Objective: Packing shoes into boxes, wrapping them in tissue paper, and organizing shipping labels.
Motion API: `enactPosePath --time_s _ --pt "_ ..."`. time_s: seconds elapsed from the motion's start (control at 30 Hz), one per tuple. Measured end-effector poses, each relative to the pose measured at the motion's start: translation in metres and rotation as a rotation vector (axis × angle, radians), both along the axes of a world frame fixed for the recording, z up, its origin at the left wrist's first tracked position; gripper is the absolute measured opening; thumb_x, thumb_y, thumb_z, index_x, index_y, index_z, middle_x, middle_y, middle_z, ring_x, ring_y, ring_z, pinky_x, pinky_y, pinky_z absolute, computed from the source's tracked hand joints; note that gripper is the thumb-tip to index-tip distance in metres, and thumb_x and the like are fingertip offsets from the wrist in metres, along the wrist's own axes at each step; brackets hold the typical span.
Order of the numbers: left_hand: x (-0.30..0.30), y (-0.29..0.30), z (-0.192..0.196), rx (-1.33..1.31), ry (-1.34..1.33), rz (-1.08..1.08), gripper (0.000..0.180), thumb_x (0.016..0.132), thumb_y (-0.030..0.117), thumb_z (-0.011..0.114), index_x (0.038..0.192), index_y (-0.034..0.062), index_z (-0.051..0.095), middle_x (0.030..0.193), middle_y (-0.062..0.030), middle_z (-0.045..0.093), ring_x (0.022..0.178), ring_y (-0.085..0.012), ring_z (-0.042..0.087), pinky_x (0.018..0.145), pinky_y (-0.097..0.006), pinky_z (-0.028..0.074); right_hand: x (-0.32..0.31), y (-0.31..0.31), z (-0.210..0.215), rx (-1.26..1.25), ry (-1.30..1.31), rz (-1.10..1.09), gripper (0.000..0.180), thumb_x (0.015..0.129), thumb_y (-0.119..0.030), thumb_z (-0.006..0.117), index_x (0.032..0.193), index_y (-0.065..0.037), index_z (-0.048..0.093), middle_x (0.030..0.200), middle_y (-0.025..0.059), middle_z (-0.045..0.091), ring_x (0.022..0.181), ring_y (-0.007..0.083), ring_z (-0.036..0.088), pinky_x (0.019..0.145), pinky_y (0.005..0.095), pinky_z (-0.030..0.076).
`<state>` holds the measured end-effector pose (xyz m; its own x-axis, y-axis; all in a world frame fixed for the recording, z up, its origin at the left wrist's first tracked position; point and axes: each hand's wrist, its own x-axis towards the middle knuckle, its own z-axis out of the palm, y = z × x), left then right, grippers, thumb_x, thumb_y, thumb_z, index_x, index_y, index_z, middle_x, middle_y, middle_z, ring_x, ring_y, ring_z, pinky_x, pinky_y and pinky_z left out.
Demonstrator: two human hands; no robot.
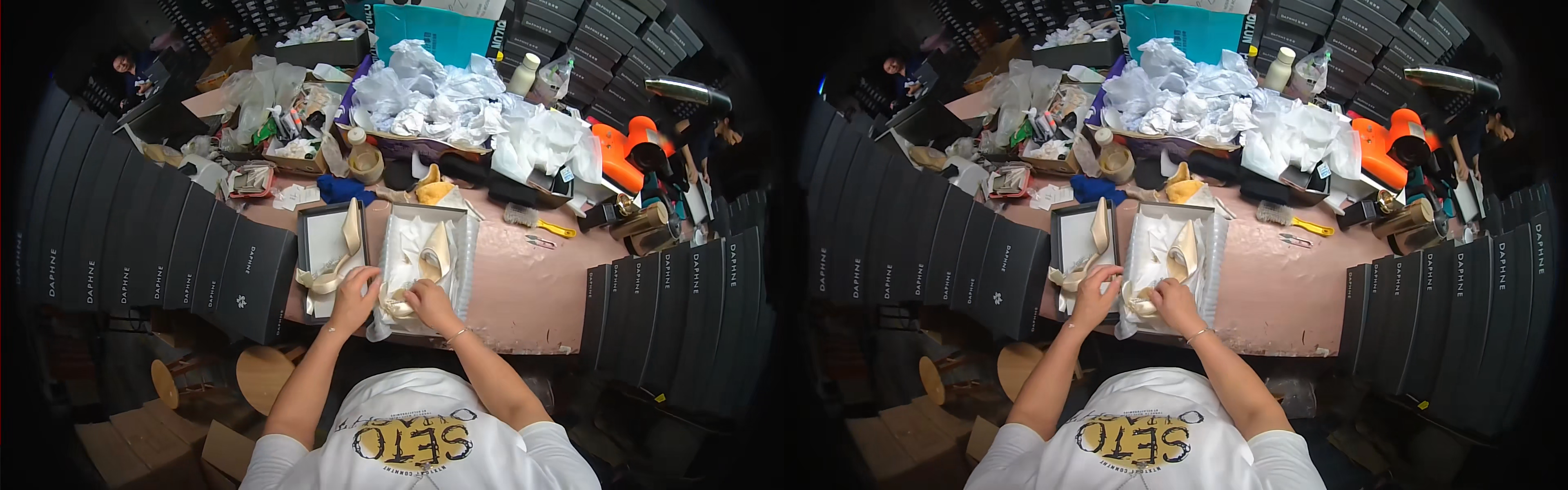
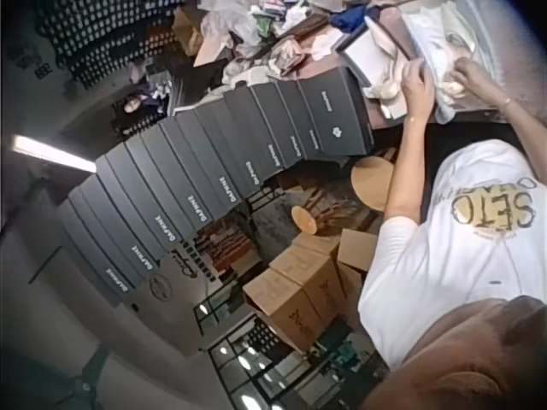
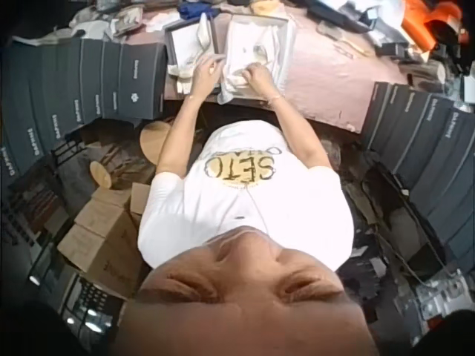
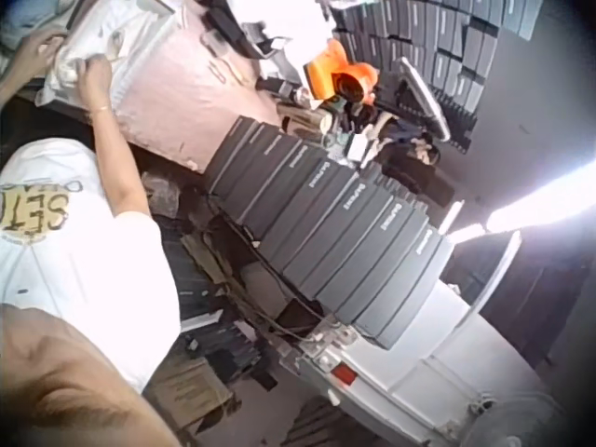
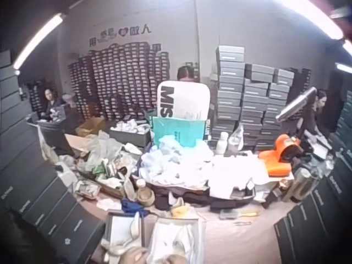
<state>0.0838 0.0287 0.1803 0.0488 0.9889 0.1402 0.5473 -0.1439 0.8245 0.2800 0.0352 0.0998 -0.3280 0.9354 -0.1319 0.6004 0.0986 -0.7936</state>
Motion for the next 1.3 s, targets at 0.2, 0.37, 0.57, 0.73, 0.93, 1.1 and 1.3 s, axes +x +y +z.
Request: enactPosePath --time_s 0.2,0.37,0.57,0.73,0.93,1.1,1.3 --pt "0.034 -0.012 -0.030 -0.271 -0.140 0.050 0.019 0.088 0.009 0.060 0.103 -0.0010 0.064 0.098 -0.0149 0.064 0.092 -0.0258 0.064 0.081 -0.033 0.049 0.004 0.010 -0.018 -0.182 0.249 -0.237 0.012 0.079 -0.011 0.064 0.083 0.000 0.064 0.082 0.0177 0.063 0.079 0.0326 0.063 0.073 0.0379 0.050" --pt "0.028 -0.005 -0.026 -0.137 -0.116 0.159 0.019 0.088 0.007 0.059 0.104 -0.0025 0.064 0.095 -0.0140 0.064 0.082 -0.0202 0.065 0.076 -0.030 0.050 0.030 -0.011 0.054 -0.142 0.515 -0.290 0.010 0.079 0.003 0.057 0.087 0.000 0.061 0.089 0.0086 0.058 0.077 0.0165 0.060 0.067 0.0255 0.047" --pt "0.044 0.061 -0.034 -0.284 0.033 -0.084 0.036 0.084 0.010 0.063 0.116 -0.0063 0.055 0.112 -0.0200 0.059 0.085 -0.0293 0.066 0.078 -0.037 0.052 0.160 -0.021 0.069 -0.246 0.313 -0.378 0.010 0.076 0.005 0.056 0.084 0.000 0.060 0.086 0.0057 0.056 0.075 0.0123 0.054 0.067 0.0240 0.044" --pt "0.089 0.143 -0.091 -0.286 0.475 -0.063 0.036 0.079 0.011 0.063 0.110 -0.0062 0.057 0.114 -0.0259 0.057 0.095 -0.0389 0.062 0.085 -0.045 0.050 0.208 -0.014 -0.001 -0.381 0.120 -0.288 0.011 0.082 0.000 0.056 0.091 0.003 0.059 0.088 0.0081 0.060 0.078 0.0141 0.057 0.071 0.0271 0.047" --pt "0.084 0.113 -0.062 -0.158 0.260 -0.090 0.016 0.082 0.007 0.058 0.096 0.0032 0.065 0.095 -0.0165 0.063 0.089 -0.0373 0.062 0.077 -0.043 0.050 0.180 0.008 0.061 0.018 -0.030 -0.222 0.028 0.084 -0.014 0.066 0.106 0.003 0.061 0.087 0.0102 0.062 0.078 0.0165 0.060 0.072 0.0301 0.050" --pt "0.097 0.026 0.021 0.051 0.163 -0.311 0.024 0.082 0.003 0.059 0.105 0.0073 0.064 0.093 -0.0113 0.060 0.080 -0.0306 0.062 0.070 -0.037 0.050 0.107 0.022 0.078 -0.474 0.656 -0.293 0.044 0.091 -0.022 0.063 0.122 0.006 0.051 0.091 0.0045 0.058 0.079 0.0108 0.059 0.070 0.0251 0.051" --pt "0.071 -0.058 0.037 -0.093 -0.073 -0.125 0.039 0.088 0.010 0.061 0.126 0.0069 0.053 0.089 -0.0099 0.060 0.073 -0.0206 0.062 0.067 -0.033 0.050 0.046 0.009 0.082 -0.271 0.673 -0.304 0.012 0.091 -0.013 0.059 0.088 -0.002 0.061 0.073 -0.0071 0.051 0.066 0.0032 0.043 0.058 0.0189 0.034"
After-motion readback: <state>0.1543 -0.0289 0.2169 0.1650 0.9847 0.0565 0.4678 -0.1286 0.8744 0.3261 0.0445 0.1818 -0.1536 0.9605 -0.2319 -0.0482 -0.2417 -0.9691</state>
